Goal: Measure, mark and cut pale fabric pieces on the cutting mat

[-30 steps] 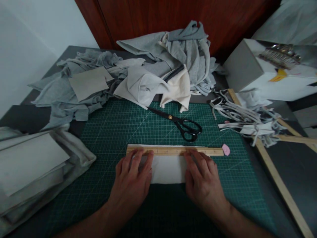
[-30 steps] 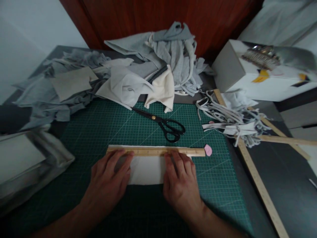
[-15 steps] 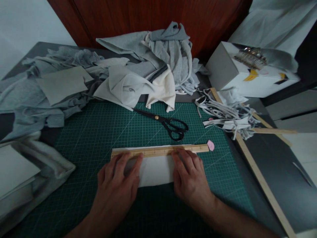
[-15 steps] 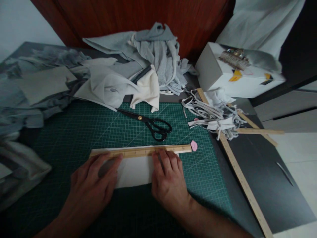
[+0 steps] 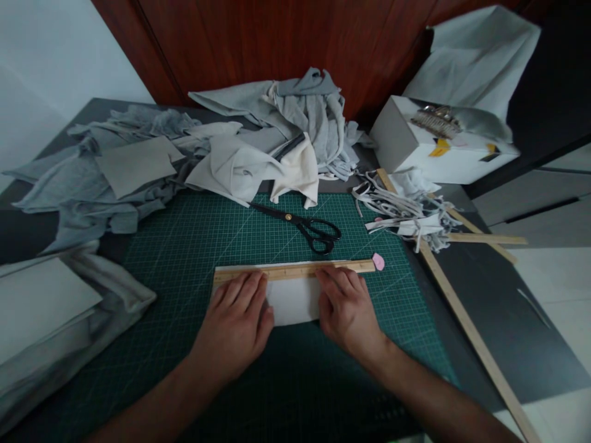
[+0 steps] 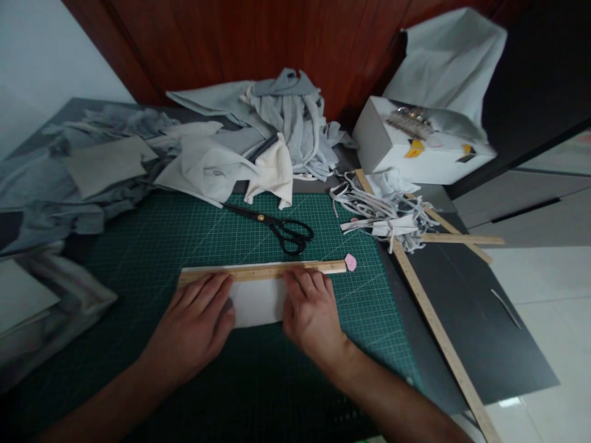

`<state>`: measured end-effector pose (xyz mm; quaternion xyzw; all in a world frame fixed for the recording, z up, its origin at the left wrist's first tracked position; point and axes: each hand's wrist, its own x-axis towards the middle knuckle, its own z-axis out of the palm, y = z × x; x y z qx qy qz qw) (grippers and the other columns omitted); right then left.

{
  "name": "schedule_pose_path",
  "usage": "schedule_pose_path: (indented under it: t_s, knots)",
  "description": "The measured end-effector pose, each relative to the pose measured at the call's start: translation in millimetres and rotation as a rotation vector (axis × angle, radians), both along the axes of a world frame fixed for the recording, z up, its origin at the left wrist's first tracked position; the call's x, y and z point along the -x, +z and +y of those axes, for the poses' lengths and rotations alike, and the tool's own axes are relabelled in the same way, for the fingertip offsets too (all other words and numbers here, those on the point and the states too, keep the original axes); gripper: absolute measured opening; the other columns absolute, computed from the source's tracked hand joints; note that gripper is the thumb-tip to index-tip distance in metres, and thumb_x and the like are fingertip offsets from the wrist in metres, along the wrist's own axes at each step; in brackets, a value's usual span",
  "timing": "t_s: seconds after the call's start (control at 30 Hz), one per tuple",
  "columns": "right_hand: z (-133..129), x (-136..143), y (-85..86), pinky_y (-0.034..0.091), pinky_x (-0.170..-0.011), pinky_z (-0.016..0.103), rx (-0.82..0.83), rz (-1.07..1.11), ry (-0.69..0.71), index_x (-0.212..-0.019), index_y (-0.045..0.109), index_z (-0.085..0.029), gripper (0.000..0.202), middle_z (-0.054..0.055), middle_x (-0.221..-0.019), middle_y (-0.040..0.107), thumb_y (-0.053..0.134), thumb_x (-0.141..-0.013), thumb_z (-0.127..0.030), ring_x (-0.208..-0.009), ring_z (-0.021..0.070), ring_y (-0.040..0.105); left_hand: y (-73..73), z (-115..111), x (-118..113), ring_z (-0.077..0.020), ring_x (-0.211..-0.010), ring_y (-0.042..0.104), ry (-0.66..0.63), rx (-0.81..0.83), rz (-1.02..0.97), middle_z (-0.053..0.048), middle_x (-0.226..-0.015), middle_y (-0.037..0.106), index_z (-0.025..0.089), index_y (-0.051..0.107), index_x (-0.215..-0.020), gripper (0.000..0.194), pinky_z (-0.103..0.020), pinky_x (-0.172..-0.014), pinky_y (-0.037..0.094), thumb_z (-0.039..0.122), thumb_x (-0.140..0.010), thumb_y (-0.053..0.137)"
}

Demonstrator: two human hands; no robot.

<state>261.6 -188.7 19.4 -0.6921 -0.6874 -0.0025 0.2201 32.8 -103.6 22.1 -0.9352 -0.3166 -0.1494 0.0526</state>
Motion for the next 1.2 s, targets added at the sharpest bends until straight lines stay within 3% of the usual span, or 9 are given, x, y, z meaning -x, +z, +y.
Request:
schedule_pose_path:
  t_s: [0.17,0.3,0.4,0.5,0.7,0.97,1.2]
  knots:
    - [2.7,-21.9,-1.6,0.054,-0.102,0.046,-0.143,0.126,0.066,-0.124,0.071,-0.014,0.042,0.014,-0.124,0.072,0.054,-0.087,-0.004,-0.115,0.0271,0.063,6.8,-5.3,-6.8,-0.0373,-0.126,0.059,0.045,0.076,0.026,-0.018,-0.139,0.067,0.014,0.066,-0.141,0.05,-0.054,-0.103,0.048,0.038,-0.102,0.045]
    - [2.1,-68.7,-1.3,0.055,-0.101,0.048,-0.269,0.088,-0.167,-0.109,0.076,-0.016,0.029,0.014,-0.111,0.074,0.053,-0.091,-0.011,-0.104,0.0277,0.067,10.4,-11.2,-10.1,-0.0388,-0.132,0.055,0.09,0.122,0.042,-0.017,-0.143,0.065,0.017,0.063,-0.145,0.051,-0.057,-0.107,0.043,0.042,-0.102,0.047]
    - [-0.9,-106.0,-6.7,0.055,-0.096,0.051,-0.202,-0.005,-0.324,-0.108,0.076,-0.011,0.028,0.019,-0.104,0.073,0.056,-0.092,-0.023,-0.1,0.0323,0.066,10.5,-15.4,-10.5,-0.0388,-0.136,0.052,0.11,0.15,0.036,-0.015,-0.147,0.063,0.018,0.06,-0.147,0.051,-0.062,-0.113,0.037,0.042,-0.104,0.046]
    - [-3.9,-128.4,-18.2,0.054,-0.095,0.052,-0.115,-0.035,-0.36,-0.108,0.076,-0.009,0.037,0.023,-0.103,0.073,0.056,-0.094,-0.036,-0.102,0.0352,0.065,8.9,-19.6,-10.3,-0.0382,-0.14,0.049,0.134,0.174,0.025,-0.013,-0.15,0.061,0.02,0.057,-0.15,0.051,-0.066,-0.118,0.031,0.043,-0.105,0.046]
    - [-3.0,-138.1,-33.5,0.053,-0.095,0.05,-0.067,-0.029,-0.366,-0.101,0.077,-0.011,0.043,0.022,-0.099,0.074,0.051,-0.096,-0.045,-0.102,0.035,0.065,7.2,-25.0,-10.2,-0.0362,-0.143,0.047,0.154,0.179,0.007,-0.012,-0.151,0.06,0.021,0.055,-0.151,0.052,-0.066,-0.122,0.026,0.044,-0.105,0.046]
    - [-1.2,-140.0,-28.7,0.054,-0.087,0.047,-0.045,0.066,-0.401,-0.091,0.075,-0.016,0.037,0.017,-0.091,0.074,0.056,-0.091,-0.049,-0.087,0.0311,0.066,8.9,-25.6,-9.2,-0.0355,-0.141,0.047,0.145,0.158,-0.002,-0.012,-0.148,0.062,0.02,0.055,-0.15,0.052,-0.065,-0.121,0.028,0.043,-0.105,0.045]
    - [0.1,-142.3,-24.0,0.054,-0.094,0.049,-0.012,0.06,-0.345,-0.096,0.078,-0.017,0.032,0.018,-0.099,0.076,0.057,-0.09,-0.04,-0.097,0.0334,0.069,9.4,-25.9,-9.3,-0.0358,-0.14,0.047,0.133,0.155,-0.013,-0.014,-0.148,0.062,0.018,0.056,-0.149,0.052,-0.067,-0.12,0.028,0.043,-0.105,0.043]
